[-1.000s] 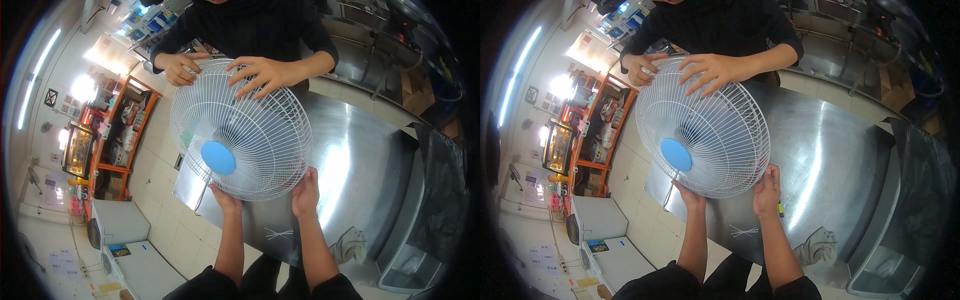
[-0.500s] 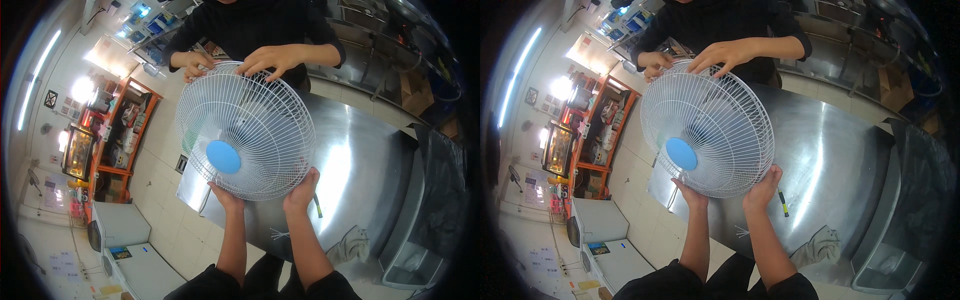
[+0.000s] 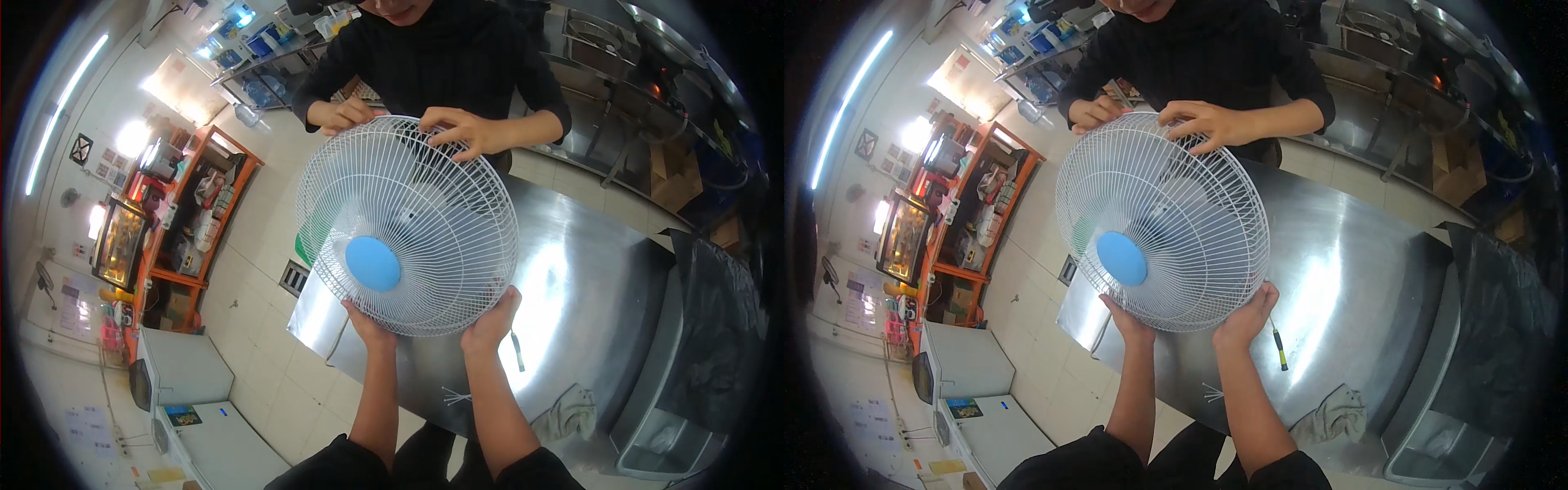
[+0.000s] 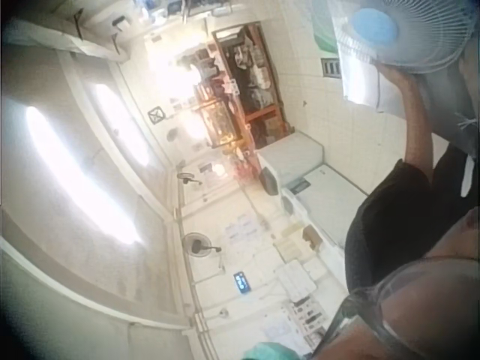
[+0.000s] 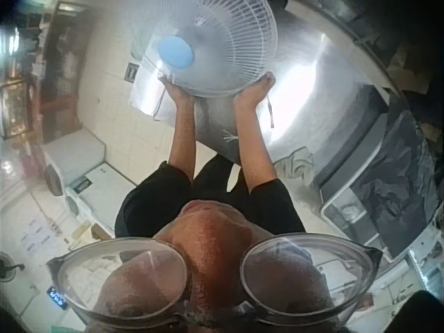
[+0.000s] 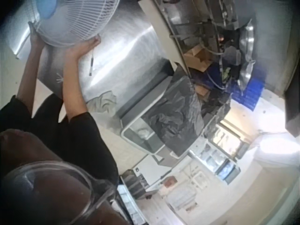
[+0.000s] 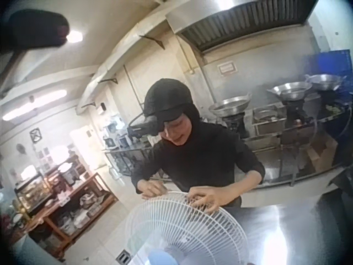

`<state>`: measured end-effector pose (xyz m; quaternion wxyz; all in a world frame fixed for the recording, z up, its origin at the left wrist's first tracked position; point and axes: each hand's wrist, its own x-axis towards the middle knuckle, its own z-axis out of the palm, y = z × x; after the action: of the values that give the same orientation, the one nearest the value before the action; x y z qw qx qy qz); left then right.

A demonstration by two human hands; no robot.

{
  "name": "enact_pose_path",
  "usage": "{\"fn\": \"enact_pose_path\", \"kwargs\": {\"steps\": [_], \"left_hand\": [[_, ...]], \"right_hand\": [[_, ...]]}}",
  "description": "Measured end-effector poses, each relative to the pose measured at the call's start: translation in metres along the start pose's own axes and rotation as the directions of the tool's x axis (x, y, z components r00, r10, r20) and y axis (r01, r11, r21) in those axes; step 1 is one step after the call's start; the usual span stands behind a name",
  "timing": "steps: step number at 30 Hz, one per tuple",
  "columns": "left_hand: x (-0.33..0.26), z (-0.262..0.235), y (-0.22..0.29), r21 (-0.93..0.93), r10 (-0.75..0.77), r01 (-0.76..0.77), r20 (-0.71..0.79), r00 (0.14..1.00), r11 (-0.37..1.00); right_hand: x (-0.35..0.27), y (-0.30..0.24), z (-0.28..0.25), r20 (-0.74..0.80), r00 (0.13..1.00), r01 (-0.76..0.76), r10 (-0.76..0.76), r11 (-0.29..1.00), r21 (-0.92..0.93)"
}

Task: The person secures the front cage of a table fan by threading and tying plastic cable ties through the wire mesh at several points around the rim.

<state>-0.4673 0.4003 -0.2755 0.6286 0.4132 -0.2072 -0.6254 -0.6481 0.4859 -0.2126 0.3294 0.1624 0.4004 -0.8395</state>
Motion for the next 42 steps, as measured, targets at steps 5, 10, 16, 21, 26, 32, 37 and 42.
{"fn": "enact_pose_path", "kwargs": {"steps": [5, 10, 16, 21, 26, 32, 37, 42], "left_hand": [[-0.002, 0.001, -0.001, 0.048, -0.030, 0.028, 0.029, 0.999, 0.998], [-0.009, 0.001, 0.005, 0.040, -0.078, 0.078, 0.000, 0.997, 0.996], [-0.013, 0.015, 0.007, 0.067, -0.108, 0.112, -0.056, 0.993, 0.991], [-0.008, 0.017, 0.017, 0.059, -0.106, 0.107, -0.018, 0.994, 0.993], [-0.011, 0.022, 0.023, 0.164, -0.029, 0.034, -0.033, 0.999, 0.986], [-0.018, 0.024, 0.007, 0.175, 0.030, -0.037, 0.042, 0.999, 0.984], [-0.023, 0.006, 0.002, 0.171, 0.049, -0.039, -0.050, 0.998, 0.985], [-0.066, -0.005, -0.009, 0.545, 0.598, -0.390, -0.277, 0.752, 0.742]], "right_hand": [[0.005, -0.001, -0.005, -0.043, 0.999, -0.012, 0.014, 0.999, 0.041], [0.014, -0.005, -0.017, -0.038, 0.998, 0.043, -0.045, 0.998, -0.051], [0.029, -0.005, -0.040, 0.021, 0.999, 0.053, -0.050, 0.989, -0.142], [0.043, -0.020, -0.050, 0.046, 0.998, -0.029, 0.038, 0.981, -0.191], [0.097, -0.056, -0.061, 0.348, 0.925, 0.033, 0.152, 0.881, -0.473], [0.161, -0.114, -0.070, 0.561, 0.748, 0.122, 0.354, 0.757, -0.642], [0.169, -0.113, -0.094, 0.719, 0.609, 0.295, 0.336, 0.745, -0.598], [0.156, -0.081, -0.098, 0.744, 0.604, 0.317, 0.284, 0.771, -0.552]]}}
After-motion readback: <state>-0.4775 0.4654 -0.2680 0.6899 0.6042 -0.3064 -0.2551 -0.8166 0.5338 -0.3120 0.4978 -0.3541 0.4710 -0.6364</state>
